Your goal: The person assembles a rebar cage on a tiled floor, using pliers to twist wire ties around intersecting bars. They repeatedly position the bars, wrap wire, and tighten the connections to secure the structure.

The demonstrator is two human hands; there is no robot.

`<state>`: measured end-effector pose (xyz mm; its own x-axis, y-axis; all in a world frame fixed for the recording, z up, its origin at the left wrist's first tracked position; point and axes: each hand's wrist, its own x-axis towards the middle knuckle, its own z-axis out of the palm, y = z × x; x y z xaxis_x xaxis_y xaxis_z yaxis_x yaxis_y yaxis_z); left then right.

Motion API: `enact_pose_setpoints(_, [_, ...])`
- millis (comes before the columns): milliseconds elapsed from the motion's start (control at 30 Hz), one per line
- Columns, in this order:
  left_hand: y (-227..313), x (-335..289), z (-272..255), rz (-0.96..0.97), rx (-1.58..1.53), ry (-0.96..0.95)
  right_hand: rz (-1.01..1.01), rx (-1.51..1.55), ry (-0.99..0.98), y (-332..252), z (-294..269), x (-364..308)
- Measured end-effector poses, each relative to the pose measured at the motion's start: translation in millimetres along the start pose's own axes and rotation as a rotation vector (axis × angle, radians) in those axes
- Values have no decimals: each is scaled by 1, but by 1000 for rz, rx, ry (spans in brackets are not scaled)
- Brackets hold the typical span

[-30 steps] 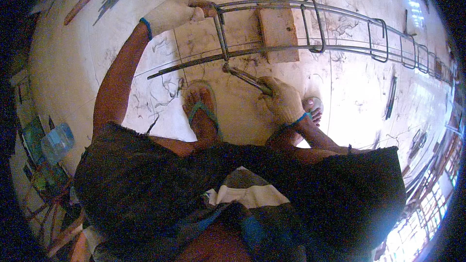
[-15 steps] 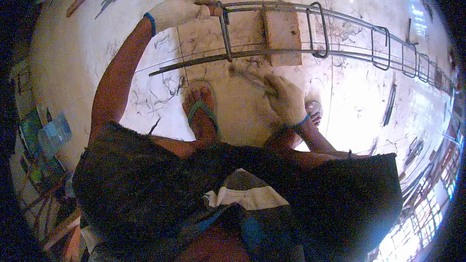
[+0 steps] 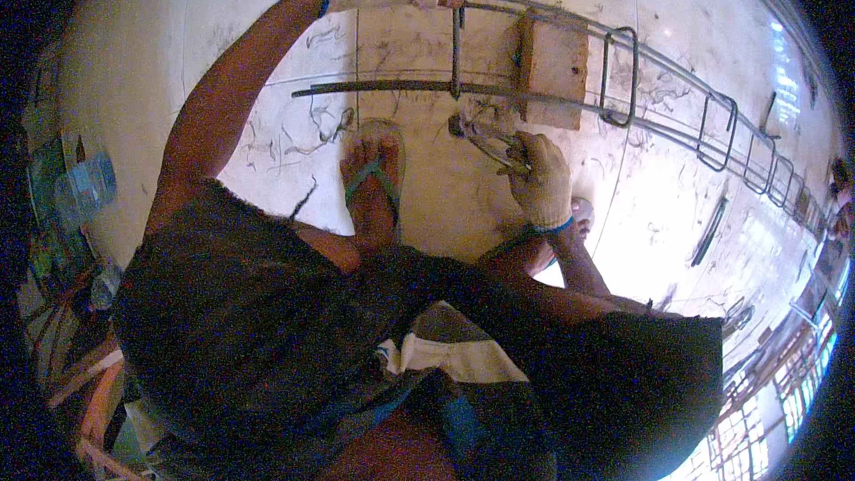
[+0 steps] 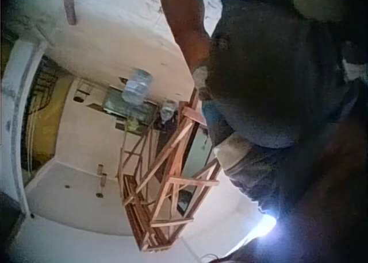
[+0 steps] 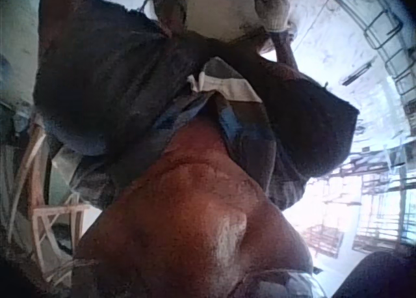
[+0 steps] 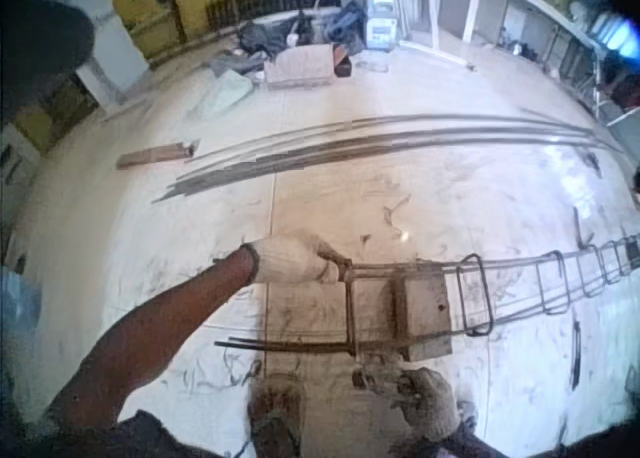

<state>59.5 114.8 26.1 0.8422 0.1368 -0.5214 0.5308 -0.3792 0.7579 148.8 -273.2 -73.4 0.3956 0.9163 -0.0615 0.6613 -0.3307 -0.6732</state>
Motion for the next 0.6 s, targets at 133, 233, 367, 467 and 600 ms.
enact_pose_setpoints(133, [-14,6,2,62,-82,-9,-110,-90,-27,6,-2,1])
enact_pose_setpoints(233, [-16,9,0,64,-55,19,55,-196,-51,9,15,9])
enact_pose_setpoints(367, [-20,11,3,104,-34,18,-85,-61,51,-1,7,-6])
enact_pose_setpoints(467, [-20,11,2,76,-35,13,24,-146,10,5,11,0])
enact_pose_setpoints(600, [-19,15,0,92,-32,-53,87,-74,-17,6,2,-14])
